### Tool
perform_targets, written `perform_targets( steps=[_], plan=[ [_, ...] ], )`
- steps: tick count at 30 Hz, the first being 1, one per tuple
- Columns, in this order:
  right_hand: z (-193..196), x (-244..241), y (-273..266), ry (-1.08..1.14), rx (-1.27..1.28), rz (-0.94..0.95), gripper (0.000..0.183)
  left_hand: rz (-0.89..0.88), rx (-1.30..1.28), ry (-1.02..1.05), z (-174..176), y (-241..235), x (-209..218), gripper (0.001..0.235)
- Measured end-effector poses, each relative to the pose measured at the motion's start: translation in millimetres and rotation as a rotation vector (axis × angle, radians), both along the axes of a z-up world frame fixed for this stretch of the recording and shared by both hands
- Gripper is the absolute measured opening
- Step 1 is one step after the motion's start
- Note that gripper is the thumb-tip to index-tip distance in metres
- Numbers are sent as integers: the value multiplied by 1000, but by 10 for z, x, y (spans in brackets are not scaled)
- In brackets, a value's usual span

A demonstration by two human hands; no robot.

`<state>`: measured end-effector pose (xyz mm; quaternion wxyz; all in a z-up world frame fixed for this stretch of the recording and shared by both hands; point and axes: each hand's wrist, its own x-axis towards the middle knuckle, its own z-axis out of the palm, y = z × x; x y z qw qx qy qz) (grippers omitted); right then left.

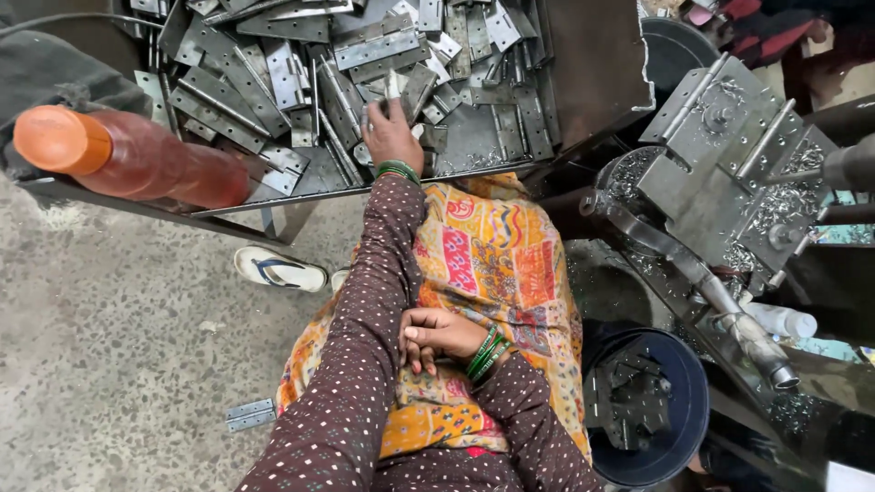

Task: The person places metal pieces into a machine for processing, repeatedly moving finished parts into a blue bucket and retrieving unprocessed pieces from a larger metal bin.

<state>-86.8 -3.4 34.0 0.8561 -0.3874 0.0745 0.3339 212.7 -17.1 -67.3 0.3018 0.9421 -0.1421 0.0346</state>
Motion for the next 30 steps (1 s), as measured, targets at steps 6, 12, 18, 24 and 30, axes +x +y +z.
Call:
perform_targets(
  steps=[6, 12, 18, 24, 30],
  plan=[
    [-32, 26, 10, 2, 12, 2, 24, -67, 1, -214, 79, 25, -29, 68],
    [-56, 4, 13, 10, 21, -10, 25, -204, 67, -186, 138, 27, -96, 31],
    [-66, -28, 52, -15, -88, -11, 25, -258, -24, -228, -333, 11, -15, 37],
    [304, -74, -14, -236, -316, 5, 22, -169, -335, -281, 187, 169, -357, 31],
    [1728, -722, -1099, -697, -2106, -632, 11, -425, -530, -261, 1514, -213, -1138, 35]
  ],
)
